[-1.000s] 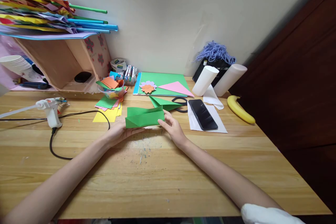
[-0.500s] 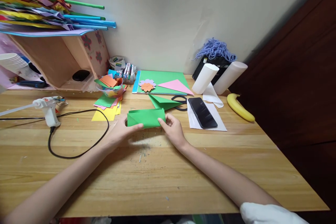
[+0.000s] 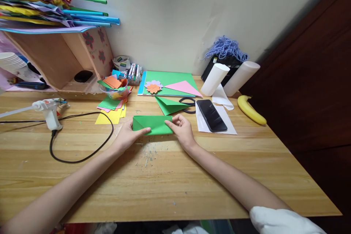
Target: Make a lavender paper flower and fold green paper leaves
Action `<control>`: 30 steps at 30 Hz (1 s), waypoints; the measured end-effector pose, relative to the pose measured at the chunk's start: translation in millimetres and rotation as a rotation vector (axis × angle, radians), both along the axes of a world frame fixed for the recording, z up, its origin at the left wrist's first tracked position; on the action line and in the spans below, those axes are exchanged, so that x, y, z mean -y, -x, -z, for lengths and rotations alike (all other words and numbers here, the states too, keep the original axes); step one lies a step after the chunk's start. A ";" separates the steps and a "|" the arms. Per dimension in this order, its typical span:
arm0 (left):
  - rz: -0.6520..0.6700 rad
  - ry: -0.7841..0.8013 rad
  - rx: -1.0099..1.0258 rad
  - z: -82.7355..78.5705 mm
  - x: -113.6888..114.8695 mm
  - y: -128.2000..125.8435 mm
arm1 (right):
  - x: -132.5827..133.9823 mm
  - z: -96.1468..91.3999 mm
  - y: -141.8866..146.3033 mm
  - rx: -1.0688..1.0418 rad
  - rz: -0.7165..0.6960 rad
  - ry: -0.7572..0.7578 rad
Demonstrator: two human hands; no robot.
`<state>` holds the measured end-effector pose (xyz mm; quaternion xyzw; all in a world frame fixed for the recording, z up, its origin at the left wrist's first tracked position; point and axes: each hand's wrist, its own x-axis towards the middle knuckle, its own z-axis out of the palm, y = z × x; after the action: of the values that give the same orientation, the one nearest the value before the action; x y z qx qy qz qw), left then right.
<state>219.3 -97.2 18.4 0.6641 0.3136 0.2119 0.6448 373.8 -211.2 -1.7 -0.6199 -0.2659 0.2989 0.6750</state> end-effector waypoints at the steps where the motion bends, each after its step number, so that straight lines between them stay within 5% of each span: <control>1: 0.004 -0.008 -0.010 0.4 0.1 0.1 | 0.1 -0.7 0.2 -0.019 -0.001 -0.008; 13: 0.017 -0.097 -0.075 2.7 -3.9 1.5 | 1.2 -1.7 -1.7 -0.092 -0.051 -0.008; 30: -0.003 -0.083 -0.105 -2.1 -4.5 2.1 | 1.3 3.3 -2.8 0.062 0.004 0.027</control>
<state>217.2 -92.8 20.5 0.7000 0.3388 0.1905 0.5991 376.5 -212.5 -4.9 -0.6387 -0.2813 0.2816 0.6585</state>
